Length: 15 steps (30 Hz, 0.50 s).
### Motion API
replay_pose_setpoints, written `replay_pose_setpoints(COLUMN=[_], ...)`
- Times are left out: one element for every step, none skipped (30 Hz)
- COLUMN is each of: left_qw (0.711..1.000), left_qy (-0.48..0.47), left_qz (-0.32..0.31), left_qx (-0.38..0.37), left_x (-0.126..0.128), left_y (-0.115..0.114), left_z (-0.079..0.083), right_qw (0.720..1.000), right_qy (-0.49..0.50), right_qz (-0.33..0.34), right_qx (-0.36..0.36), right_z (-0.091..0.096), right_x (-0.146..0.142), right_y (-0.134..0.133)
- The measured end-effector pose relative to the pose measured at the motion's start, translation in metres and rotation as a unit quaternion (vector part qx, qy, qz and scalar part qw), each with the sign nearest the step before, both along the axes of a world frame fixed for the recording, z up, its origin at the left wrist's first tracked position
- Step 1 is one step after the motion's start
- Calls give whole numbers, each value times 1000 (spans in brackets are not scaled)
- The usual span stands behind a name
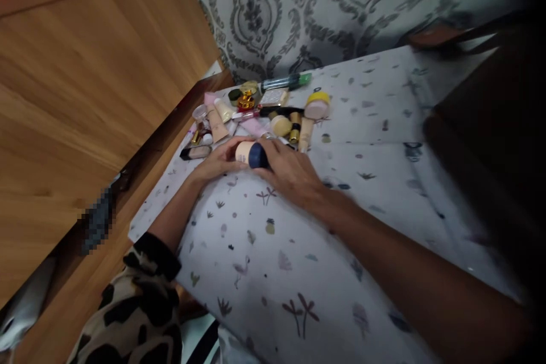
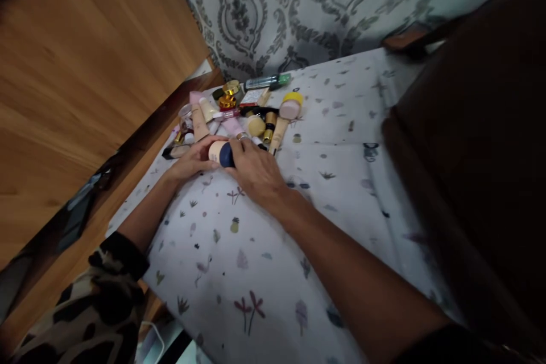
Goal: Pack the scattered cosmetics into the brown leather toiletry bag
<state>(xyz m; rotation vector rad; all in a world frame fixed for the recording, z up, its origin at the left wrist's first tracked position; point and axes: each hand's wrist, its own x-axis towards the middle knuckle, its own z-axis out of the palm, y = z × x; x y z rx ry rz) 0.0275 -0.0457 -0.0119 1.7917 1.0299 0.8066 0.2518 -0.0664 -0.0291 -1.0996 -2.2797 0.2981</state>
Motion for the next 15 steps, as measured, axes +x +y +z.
replay_pose_setpoints(left_qw=[1000,1000,1000,999,999,999,998,998,997,997,996,995,994,993,993], left_qy=[5,11,17,21,24,26,30,34,38,42,44,47,50,53,56], left_qz=[-4,-9,-15,-21,-27,-32,-36,-40,-43,-48,-54,-58,-62,-64,-63], left_qx=[6,12,16,20,24,28,33,37,42,46,52,60,70,80,89], left_x=[-1,-1,-2,-2,-3,-4,-4,-5,-6,-6,-6,-6,-6,-6,-7], left_y=[1,2,3,3,4,5,6,7,7,8,9,9,9,10,10], left_z=[-1,-2,-2,-3,-3,-4,-4,-5,-6,-7,-7,-8,-9,-10,-11], right_qw=[1000,1000,1000,1000,1000,1000,1000,1000,1000,1000,1000,1000,1000,1000,999], right_qy=[1,2,4,6,7,10,13,17,20,22,21,16,9,0,-9], right_qz=[1,3,4,5,4,2,1,0,0,0,-1,-4,-9,-14,-20], right_qx=[6,13,19,22,23,21,19,18,18,18,15,9,-2,-14,-25], right_z=[-2,-4,-6,-8,-10,-12,-13,-14,-15,-15,-14,-12,-10,-8,-5], right_x=[0,-1,-1,-1,-1,-1,-1,-1,-1,-1,-1,-2,-2,-3,-3], right_y=[1,2,3,4,5,5,6,6,7,7,6,6,5,4,3])
